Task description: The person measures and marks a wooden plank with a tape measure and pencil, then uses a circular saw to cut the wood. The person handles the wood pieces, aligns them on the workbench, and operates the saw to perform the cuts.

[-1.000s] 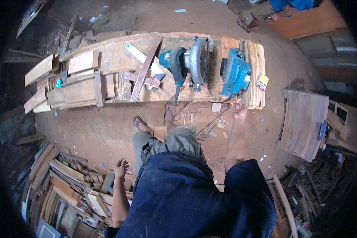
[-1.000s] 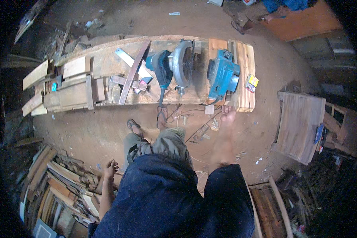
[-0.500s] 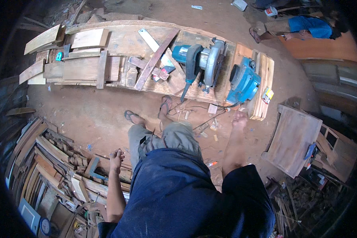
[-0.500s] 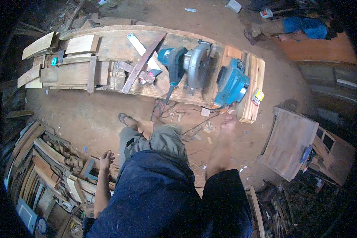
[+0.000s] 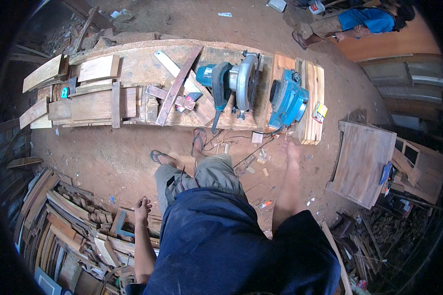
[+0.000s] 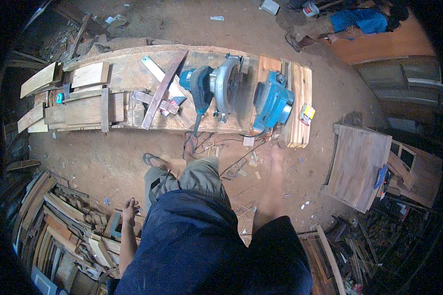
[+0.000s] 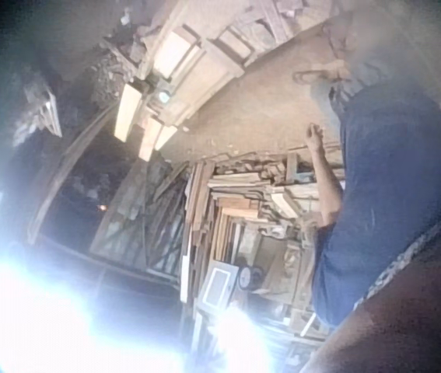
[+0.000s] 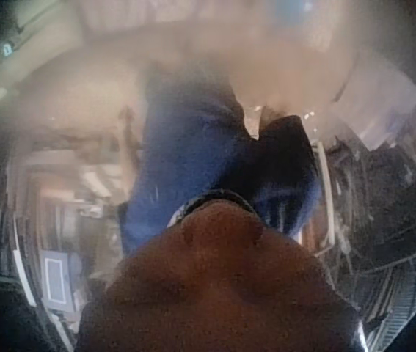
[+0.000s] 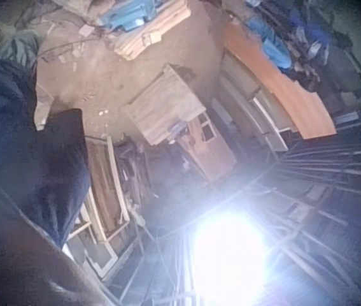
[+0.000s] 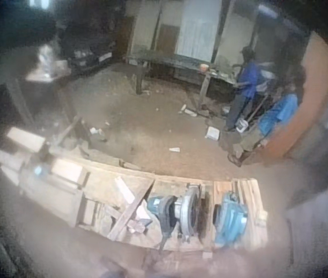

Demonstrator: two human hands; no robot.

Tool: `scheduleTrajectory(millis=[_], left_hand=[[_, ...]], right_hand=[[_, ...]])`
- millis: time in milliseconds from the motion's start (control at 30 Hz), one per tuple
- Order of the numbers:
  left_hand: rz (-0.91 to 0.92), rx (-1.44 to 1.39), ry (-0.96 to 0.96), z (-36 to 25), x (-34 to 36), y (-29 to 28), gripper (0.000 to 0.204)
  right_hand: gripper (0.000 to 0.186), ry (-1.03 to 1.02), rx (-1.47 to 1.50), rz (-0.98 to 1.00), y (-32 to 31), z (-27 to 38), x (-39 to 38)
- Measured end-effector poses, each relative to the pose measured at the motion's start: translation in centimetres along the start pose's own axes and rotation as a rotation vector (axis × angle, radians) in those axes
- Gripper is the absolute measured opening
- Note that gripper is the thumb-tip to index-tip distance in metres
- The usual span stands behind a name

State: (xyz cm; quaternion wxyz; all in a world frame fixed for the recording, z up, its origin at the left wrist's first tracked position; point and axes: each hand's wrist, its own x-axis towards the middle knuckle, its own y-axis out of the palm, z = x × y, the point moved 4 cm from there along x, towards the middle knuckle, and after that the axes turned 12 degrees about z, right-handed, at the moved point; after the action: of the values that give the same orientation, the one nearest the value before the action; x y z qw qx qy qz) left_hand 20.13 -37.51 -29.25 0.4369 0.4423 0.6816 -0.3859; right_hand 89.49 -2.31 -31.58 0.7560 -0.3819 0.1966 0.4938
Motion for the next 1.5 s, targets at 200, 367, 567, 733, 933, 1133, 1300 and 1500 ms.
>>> scheduleTrajectory(millis=[200,367,567,733,933,1133,1300,1500], left_hand=[[0.022,-0.012,-0.010,0.6,0.6,0.3,0.039],[0.016,-0.023,0.036,-0.5,1.0,0.1,0.041],[0.003,-0.059,0.078,-2.3,0.1,1.3,0.042],[-0.057,-0.027,0.053,1.2,-1.0,-0.4,0.040],[-0.154,0.017,0.069,5.5,-2.1,0.1,0.045],[-0.147,-0.009,0.146,5.8,-2.5,1.1,0.051],[-0.227,-0.039,0.245,6.0,-2.8,0.9,0.049],[-0.283,-0.272,0.353,10.0,-4.5,-0.6,0.048]], right_hand=[[0.034,-0.507,-0.330,-0.429,-7.0,9.5,-0.9],[0.053,-0.569,-0.497,-0.472,-7.5,16.1,0.4],[0.070,-0.466,-0.739,-0.552,-8.7,18.3,4.6],[0.064,-0.278,-1.022,-0.366,-6.6,20.4,2.7],[0.062,-0.476,-1.109,-0.317,-9.2,18.3,8.8],[0.063,-0.873,-0.945,-0.417,-7.6,24.7,6.5],[0.038,-1.507,-0.874,-0.465,0.4,30.9,-5.9],[0.032,-1.448,-1.120,-0.200,11.3,25.9,-21.6]])
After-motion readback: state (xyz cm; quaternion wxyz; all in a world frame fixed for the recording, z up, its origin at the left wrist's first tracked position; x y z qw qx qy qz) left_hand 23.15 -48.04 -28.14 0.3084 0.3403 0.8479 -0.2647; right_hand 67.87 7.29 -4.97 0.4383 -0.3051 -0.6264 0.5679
